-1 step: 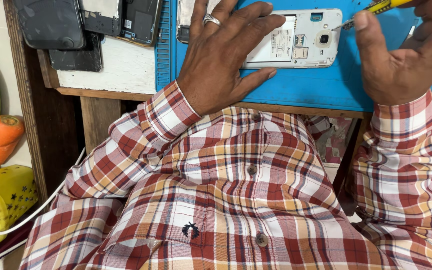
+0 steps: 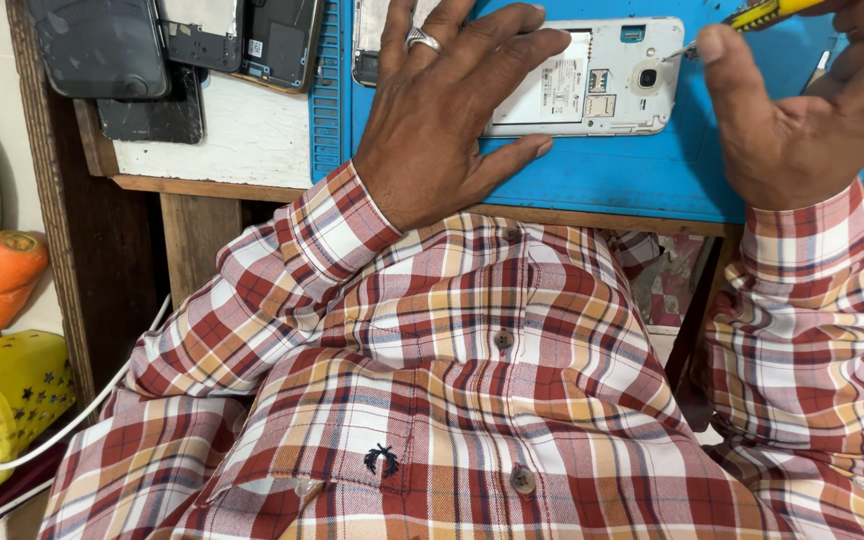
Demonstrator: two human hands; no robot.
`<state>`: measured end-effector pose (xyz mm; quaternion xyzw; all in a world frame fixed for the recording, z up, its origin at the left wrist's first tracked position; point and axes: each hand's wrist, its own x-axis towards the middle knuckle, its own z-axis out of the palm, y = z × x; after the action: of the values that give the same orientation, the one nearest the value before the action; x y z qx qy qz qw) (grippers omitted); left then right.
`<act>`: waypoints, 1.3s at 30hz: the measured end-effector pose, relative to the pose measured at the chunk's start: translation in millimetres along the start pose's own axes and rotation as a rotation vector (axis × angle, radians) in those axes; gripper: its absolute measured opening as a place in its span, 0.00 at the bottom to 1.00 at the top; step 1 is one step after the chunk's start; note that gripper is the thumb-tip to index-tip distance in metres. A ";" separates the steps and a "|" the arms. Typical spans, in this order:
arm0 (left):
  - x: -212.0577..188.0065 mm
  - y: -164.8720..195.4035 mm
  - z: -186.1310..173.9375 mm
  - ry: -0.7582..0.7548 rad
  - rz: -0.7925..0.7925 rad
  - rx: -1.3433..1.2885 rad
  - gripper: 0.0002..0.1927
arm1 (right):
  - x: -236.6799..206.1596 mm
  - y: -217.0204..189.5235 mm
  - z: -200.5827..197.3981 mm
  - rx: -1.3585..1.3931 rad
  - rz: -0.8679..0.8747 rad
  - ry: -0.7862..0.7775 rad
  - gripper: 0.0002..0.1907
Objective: The person uses a screwdriver to remove screws from the back of a white smartphone. They then separate the back cover from the main body, revealing the internal components. The person handles the separated parts and places them on the workbench.
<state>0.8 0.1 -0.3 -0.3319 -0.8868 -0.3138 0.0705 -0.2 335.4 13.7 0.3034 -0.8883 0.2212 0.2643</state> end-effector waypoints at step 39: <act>19.1 -13.0 -4.8 0.005 0.010 -0.008 0.35 | 22.9 10.3 2.0 0.255 0.116 -0.070 0.12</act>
<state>-22.6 0.0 3.2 -0.3359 -0.8837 -0.3178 0.0729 -23.2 332.1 23.7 0.2901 -0.8778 0.3364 0.1794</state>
